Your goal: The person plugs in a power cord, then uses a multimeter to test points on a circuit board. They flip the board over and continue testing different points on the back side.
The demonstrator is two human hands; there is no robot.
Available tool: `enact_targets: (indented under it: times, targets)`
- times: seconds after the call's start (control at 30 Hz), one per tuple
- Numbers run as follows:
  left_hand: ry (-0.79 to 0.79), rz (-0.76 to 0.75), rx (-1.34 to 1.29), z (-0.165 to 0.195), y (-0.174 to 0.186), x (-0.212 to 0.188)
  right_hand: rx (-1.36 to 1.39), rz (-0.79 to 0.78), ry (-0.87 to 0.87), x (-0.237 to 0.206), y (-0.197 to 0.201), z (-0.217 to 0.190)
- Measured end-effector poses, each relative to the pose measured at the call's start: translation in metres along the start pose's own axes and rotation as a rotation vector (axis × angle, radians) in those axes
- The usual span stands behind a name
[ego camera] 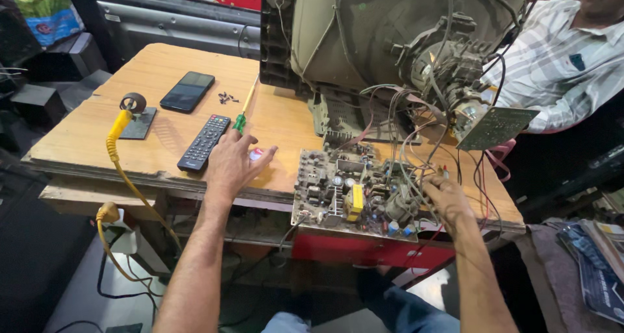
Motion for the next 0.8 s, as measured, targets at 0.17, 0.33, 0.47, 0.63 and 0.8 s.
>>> enact_targets:
  times: [0.17, 0.33, 0.47, 0.63, 0.8]
  targets:
    - [-0.021, 0.047, -0.033, 0.001, 0.002, -0.001, 0.118, 0.023, 0.062, 0.005, -0.004, -0.005]
    - [-0.014, 0.054, -0.039, 0.000, 0.001, -0.002, 0.052, 0.031, 0.103, 0.012, -0.004, -0.007]
    - [-0.023, 0.065, -0.035, 0.000, 0.000, -0.002, 0.101, 0.028, 0.182, 0.012, -0.003, -0.013]
    - [-0.045, 0.090, -0.078, 0.001, 0.002, -0.006, 0.096, 0.164, 0.026, 0.006, 0.001, -0.012]
    - [-0.086, 0.128, -0.102, 0.004, 0.005, -0.007, 0.146, 0.082, 0.048, 0.000, 0.001, -0.020]
Point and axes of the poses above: each hand's wrist, its own x-axis towards the middle knuckle, its own y-axis out of the back of the hand, z = x × y, the point moved 4 cm from there along x, towards the middle knuckle, and after that the axes turned 5 degrees about y, right-handed, at the moved point
